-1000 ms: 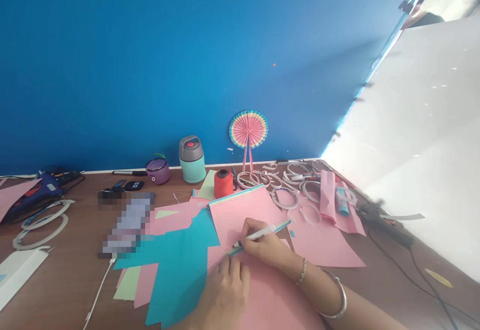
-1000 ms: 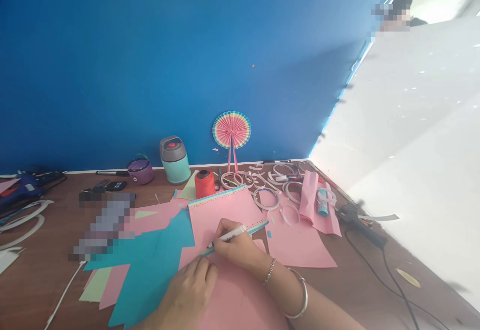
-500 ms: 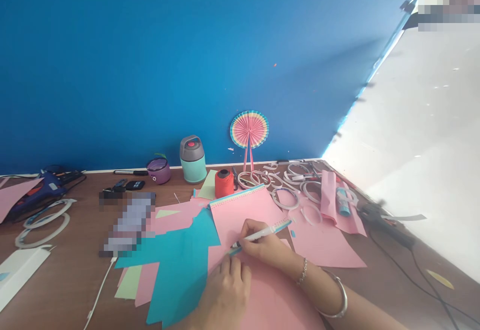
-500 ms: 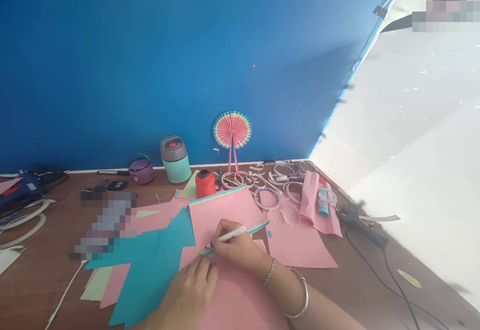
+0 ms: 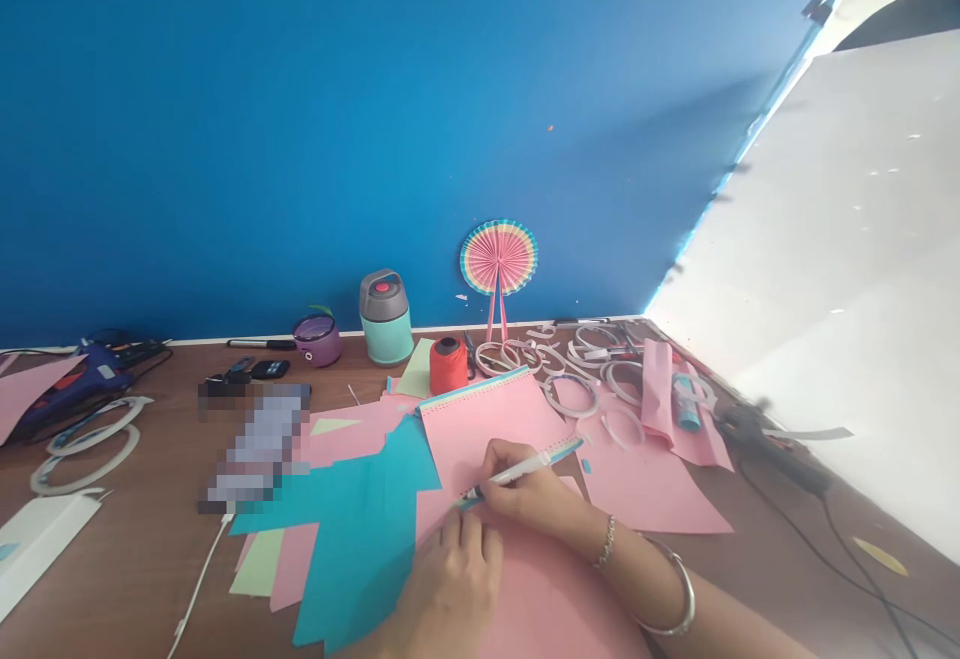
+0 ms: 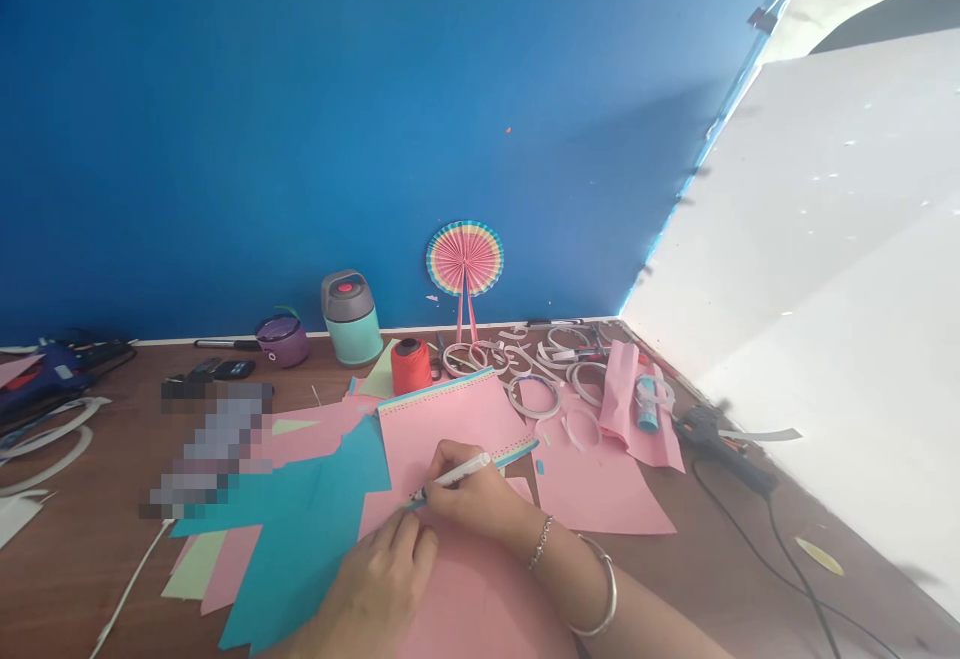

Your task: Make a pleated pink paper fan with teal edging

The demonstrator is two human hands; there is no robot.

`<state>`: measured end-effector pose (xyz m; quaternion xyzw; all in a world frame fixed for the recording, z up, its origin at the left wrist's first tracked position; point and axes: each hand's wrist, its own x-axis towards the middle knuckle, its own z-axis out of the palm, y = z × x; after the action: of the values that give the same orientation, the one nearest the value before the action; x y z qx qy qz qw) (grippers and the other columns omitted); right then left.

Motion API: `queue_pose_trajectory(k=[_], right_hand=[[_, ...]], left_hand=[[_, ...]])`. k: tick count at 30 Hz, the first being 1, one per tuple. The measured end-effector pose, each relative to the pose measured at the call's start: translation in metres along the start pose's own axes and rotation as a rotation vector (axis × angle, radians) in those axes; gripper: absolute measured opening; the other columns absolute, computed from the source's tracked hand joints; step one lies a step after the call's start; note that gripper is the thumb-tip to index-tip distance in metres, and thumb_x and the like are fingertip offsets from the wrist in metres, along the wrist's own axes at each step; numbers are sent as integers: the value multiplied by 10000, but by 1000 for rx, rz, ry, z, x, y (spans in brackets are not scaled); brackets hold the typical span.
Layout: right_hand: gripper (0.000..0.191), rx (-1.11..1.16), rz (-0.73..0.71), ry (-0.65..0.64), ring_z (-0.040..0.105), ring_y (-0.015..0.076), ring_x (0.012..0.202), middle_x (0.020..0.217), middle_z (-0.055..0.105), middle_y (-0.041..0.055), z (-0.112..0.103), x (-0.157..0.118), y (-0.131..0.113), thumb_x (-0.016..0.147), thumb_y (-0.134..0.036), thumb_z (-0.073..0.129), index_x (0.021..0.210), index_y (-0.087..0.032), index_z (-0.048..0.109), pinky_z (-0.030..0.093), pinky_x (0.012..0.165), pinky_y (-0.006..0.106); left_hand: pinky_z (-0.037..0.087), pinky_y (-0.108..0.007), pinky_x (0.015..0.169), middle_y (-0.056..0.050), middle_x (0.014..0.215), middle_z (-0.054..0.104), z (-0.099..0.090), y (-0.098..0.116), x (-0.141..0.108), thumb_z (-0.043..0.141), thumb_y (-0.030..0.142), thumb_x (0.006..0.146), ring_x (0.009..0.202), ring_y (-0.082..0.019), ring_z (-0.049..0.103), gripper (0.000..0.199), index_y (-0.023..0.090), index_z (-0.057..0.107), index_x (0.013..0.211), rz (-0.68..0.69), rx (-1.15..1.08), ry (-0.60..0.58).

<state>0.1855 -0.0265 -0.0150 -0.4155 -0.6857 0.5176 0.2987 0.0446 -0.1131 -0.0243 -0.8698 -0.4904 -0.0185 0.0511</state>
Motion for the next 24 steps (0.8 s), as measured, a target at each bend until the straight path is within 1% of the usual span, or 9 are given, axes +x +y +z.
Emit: queue_pose_trajectory(k=[3, 6, 10, 15, 18, 21, 23, 24], right_hand=[[64, 47, 8, -12, 474, 87, 553, 608, 579, -32, -1, 0, -4, 652, -134, 557, 646, -177, 510, 357, 510, 195], [48, 51, 17, -27, 504, 98, 575, 638, 615, -15, -1, 0, -7, 665, -154, 574, 660, -173, 530, 374, 525, 201], [40, 22, 14, -34, 485, 88, 556, 619, 600, -23, 0, 0, -5, 663, -136, 573, 664, -167, 548, 355, 505, 193], [54, 25, 11, -34, 495, 90, 567, 635, 610, -22, 0, -1, -4, 655, -120, 566, 665, -170, 548, 361, 509, 193], [64, 21, 17, -35, 474, 84, 547, 607, 588, -32, 1, -1, -3, 643, -116, 563, 651, -171, 532, 354, 507, 193], [73, 21, 1, -49, 456, 81, 540, 583, 557, -44, 1, 0, -2, 637, -112, 557, 643, -175, 521, 350, 504, 193], [67, 34, -12, -24, 460, 88, 540, 584, 552, -40, 0, -1, -4, 641, -125, 556, 636, -179, 517, 359, 507, 202], [61, 45, -30, 22, 468, 94, 546, 591, 553, -35, -2, -1, -6, 652, -137, 551, 632, -182, 515, 370, 515, 210]], left_hand=[[497, -327, 685, -102, 823, 596, 3, 1, 0, 447, 77, 813, 796, -230, 581, 153, 133, 567, 888, -7, 10, 31], [494, -330, 687, -100, 826, 595, 2, 1, 0, 447, 70, 808, 796, -232, 581, 154, 137, 563, 885, -10, 0, 15], [499, -341, 697, -107, 837, 603, -1, 1, 0, 443, 70, 811, 800, -234, 585, 161, 131, 565, 896, -13, -4, -19], [497, -335, 681, -110, 833, 605, -3, 1, 0, 444, 92, 819, 786, -233, 587, 155, 126, 566, 908, 3, 6, -25], [491, -332, 678, -108, 822, 599, -2, 0, 0, 448, 113, 823, 775, -231, 582, 140, 128, 565, 899, 13, 5, -16], [491, -332, 689, -112, 831, 604, 0, 0, -1, 441, 96, 824, 794, -235, 588, 152, 128, 568, 900, 5, 10, 10], [496, -333, 696, -116, 849, 615, 1, 0, -1, 440, 85, 823, 824, -241, 595, 167, 127, 572, 917, -3, 1, 5], [500, -336, 703, -125, 876, 622, 1, 0, -1, 442, 81, 823, 850, -247, 597, 177, 124, 574, 933, -2, -5, -4]])
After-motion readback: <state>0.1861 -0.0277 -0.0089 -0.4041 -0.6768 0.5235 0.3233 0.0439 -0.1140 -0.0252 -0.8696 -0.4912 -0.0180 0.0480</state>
